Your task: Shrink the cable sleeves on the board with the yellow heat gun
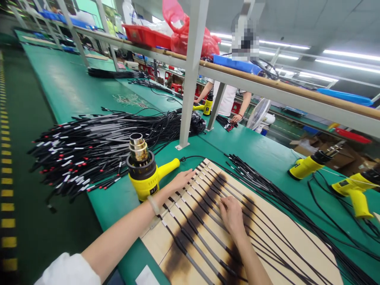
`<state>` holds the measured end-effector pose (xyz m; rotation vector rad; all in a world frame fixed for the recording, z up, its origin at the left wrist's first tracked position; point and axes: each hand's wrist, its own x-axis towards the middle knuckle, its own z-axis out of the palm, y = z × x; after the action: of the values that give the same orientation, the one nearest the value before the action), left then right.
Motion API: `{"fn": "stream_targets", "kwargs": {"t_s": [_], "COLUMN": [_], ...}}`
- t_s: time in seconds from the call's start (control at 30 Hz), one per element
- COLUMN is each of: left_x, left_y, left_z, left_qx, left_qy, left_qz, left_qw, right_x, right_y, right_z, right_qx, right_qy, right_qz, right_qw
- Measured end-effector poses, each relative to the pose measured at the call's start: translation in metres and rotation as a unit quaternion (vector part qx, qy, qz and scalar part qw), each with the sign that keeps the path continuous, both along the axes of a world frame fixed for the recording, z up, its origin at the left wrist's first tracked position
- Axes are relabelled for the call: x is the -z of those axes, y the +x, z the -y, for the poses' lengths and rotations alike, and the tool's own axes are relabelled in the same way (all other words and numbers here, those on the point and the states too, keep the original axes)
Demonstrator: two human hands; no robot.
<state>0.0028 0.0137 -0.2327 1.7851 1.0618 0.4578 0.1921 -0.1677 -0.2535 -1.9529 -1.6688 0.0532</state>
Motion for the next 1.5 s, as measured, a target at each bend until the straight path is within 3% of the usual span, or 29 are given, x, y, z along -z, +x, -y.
{"fn": "stream_targets", "kwargs": {"t_s": [0.17, 0.53, 0.67, 0.87, 1.03, 1.23, 1.4, 1.5], "left_x": [0.005, 0.018, 0.018, 0.015, 0.009, -0.002, -0.001, -0.001], "left_y": [-0.003, -0.002, -0.003, -0.002, -0.001, -0.011, -0.018, -0.020], "left_z": [-0.003, -0.005, -0.004, -0.004, -0.002, 0.012, 0.019, 0.019], "left_qx": [0.015, 0.011, 0.015, 0.012, 0.002, -0.028, -0.013, -0.010], "left_qy": [-0.018, -0.023, -0.023, -0.030, -0.006, 0.018, 0.012, 0.008], "left_qz": [0.041, 0.067, 0.065, 0.050, 0.023, -0.018, -0.017, -0.016], "left_qw": [0.999, 0.997, 0.998, 0.998, 1.000, 0.999, 1.000, 1.000], "right_x": [-0.002, -0.016, -0.018, -0.007, -0.003, -0.009, -0.018, -0.021], "right_y": [-0.010, -0.066, -0.058, -0.021, -0.022, -0.053, -0.082, -0.083], "right_z": [-0.009, -0.083, -0.078, -0.033, -0.013, -0.037, -0.064, -0.065], "right_qx": [-0.006, -0.018, -0.011, -0.008, -0.026, -0.038, -0.040, -0.041], "right_qy": [-0.017, -0.065, -0.054, -0.001, 0.003, -0.027, -0.062, -0.065], "right_qz": [0.005, 0.067, 0.067, 0.032, 0.018, 0.038, 0.058, 0.058], "right_qw": [1.000, 0.995, 0.996, 0.999, 0.999, 0.998, 0.996, 0.995]}}
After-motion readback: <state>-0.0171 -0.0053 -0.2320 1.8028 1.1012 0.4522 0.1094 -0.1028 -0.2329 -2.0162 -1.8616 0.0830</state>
